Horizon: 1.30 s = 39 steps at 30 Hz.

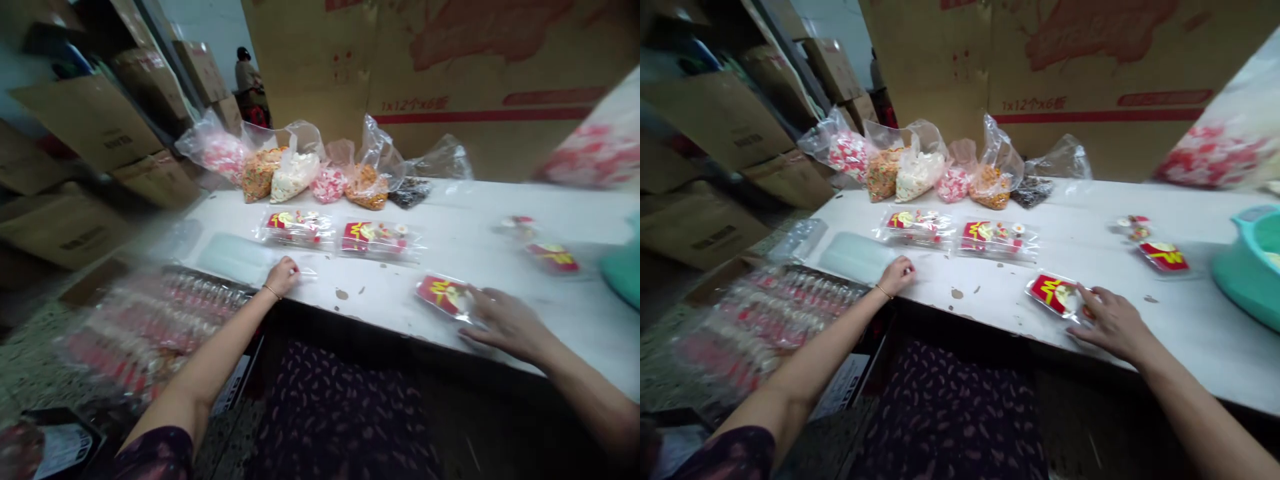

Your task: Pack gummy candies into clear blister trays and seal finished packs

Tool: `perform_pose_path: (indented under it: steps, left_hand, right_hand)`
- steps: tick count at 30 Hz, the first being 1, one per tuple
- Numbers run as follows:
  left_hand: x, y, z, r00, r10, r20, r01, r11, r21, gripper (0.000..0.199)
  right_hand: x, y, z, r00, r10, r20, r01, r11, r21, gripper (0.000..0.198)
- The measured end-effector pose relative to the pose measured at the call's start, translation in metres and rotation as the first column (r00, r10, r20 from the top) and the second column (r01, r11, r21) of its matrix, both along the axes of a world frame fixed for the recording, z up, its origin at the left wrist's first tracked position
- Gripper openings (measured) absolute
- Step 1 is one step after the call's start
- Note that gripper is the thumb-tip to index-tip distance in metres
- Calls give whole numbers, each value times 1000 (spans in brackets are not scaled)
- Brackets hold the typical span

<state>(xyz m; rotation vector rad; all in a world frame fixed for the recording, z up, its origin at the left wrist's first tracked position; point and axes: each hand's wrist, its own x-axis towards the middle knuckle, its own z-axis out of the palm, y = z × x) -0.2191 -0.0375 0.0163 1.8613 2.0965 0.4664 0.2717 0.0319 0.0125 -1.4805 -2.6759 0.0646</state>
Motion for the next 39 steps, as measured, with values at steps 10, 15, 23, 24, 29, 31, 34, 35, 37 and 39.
perform_pose_path:
  steps: [10,15,23,24,29,31,34,35,37,39]
  left_hand:
    - [153,30,-24,908,-407,99,397,912,105,18]
    - [145,40,-25,900,-428,83,419,902,108,5]
    - [158,27,-22,877,-264,403,134,937,322,6]
    - [158,25,-21,863,-250,439,100,936,337,7]
    - [161,18,-16,832,-277,480,136,942,308,8]
    - [161,18,-18,850,-274,450,167,950,263,8]
    - [161,23,-22,895,-129,427,68,986,154,3]
    - [160,26,-22,910,-66,409,18,993,119,8]
    - [159,33,-22,941,26,336,-50,997,61,19]
    - [159,40,-20,964,73,254,-75,997,-5,17]
  right_hand:
    - [-11,-25,20,994,-11,113,11,1000,2,83]
    - [-22,-23,26,992,8,125,-3,999,-39,84]
    - [-64,-22,31,987,-5,159,13,998,-53,85]
    - [-66,-22,30,985,-19,170,29,998,-56,85]
    - [-77,-25,28,987,20,162,-4,995,-97,88]
    - [-81,-27,24,987,56,149,-40,993,-113,89]
    - [-86,-29,19,985,87,151,-68,990,-124,89]
    - [-87,-29,18,984,87,154,-68,990,-122,89]
    - [-88,-29,17,984,90,155,-72,991,-115,90]
    - [-90,-28,18,983,106,153,-90,990,-111,90]
